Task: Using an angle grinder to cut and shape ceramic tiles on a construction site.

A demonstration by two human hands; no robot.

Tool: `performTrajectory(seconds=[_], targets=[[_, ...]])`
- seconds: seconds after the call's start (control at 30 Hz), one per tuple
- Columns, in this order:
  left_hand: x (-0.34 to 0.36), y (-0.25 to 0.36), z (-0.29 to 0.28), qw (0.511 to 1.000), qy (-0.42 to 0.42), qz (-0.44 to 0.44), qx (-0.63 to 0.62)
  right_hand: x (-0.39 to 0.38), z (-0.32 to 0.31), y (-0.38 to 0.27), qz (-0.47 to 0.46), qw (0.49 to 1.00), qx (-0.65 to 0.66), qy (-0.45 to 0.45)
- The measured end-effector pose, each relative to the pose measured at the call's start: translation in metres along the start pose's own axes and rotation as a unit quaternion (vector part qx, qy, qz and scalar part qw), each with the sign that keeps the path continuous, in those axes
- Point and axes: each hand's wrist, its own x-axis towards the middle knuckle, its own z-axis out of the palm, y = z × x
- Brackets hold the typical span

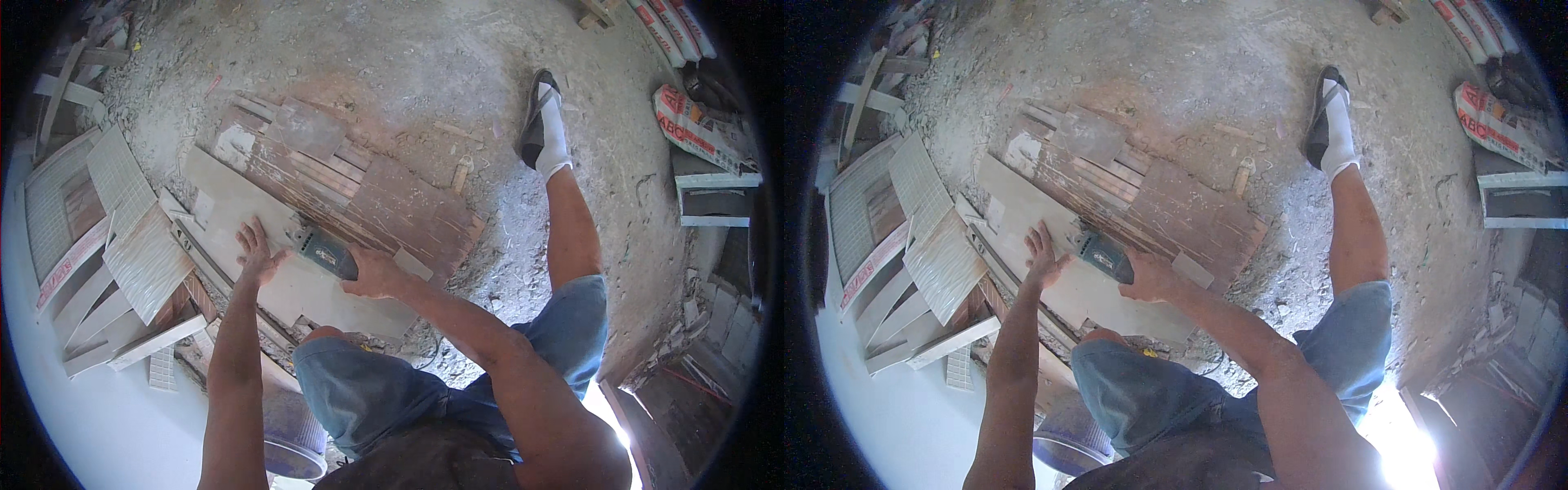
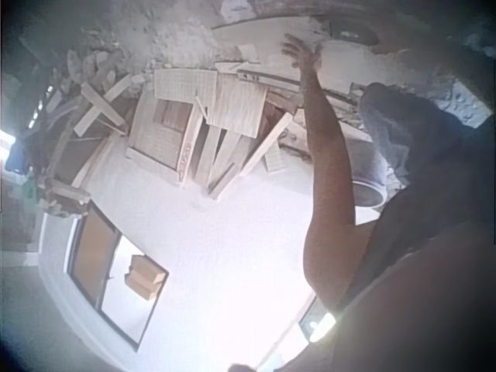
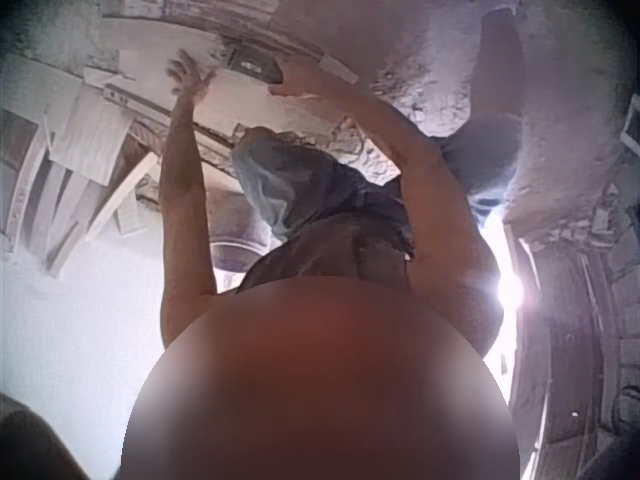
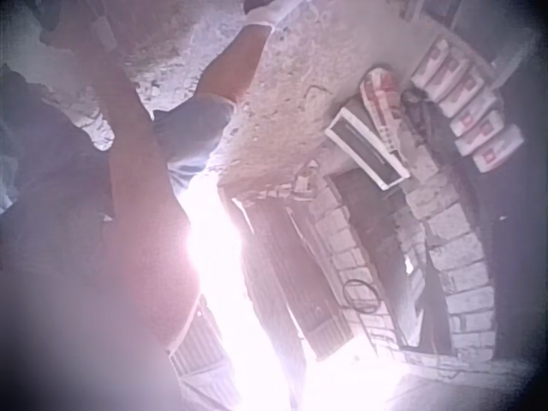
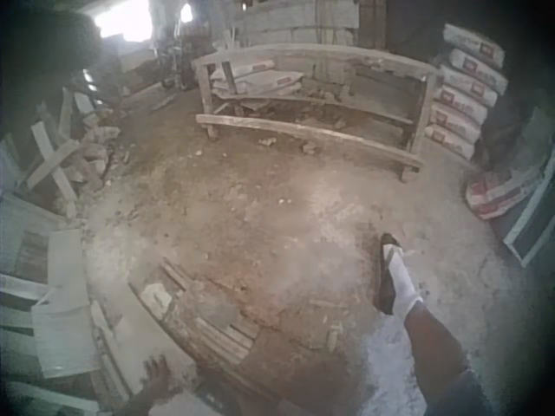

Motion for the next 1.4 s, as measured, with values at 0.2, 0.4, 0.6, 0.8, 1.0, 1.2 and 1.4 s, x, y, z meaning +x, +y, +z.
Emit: performTrajectory(seconds=[0.2,0.4,0.6,0.8,1.0,1.2,1.4], targets=[[-0.002,0.002,-0.002,1.000,-0.006,-0.002,-0.009,-0.009,-0.014,-0.007,0.003,1.000,0.001,-0.020],[0.001,0.000,0.000,1.000,-0.004,-0.006,0.000,-0.010,-0.014,-0.004,0.012,0.998,0.012,-0.053],[-0.001,0.003,-0.002,1.000,-0.009,-0.004,-0.002,-0.015,-0.014,-0.003,-0.011,1.000,0.004,0.003],[-0.001,0.005,-0.003,1.000,-0.006,-0.011,-0.006,-0.015,-0.020,-0.006,0.028,0.997,0.002,-0.068],[-0.002,0.002,-0.001,1.000,-0.003,-0.004,-0.002,-0.020,-0.009,0.002,0.006,1.000,-0.004,-0.024],[-0.002,0.001,-0.001,1.000,0.003,0.000,-0.011,-0.024,-0.012,0.003,0.023,0.999,0.006,-0.047],[-0.001,0.002,-0.001,1.000,0.002,0.003,-0.018,-0.027,-0.016,0.001,0.019,0.999,0.000,-0.047]])
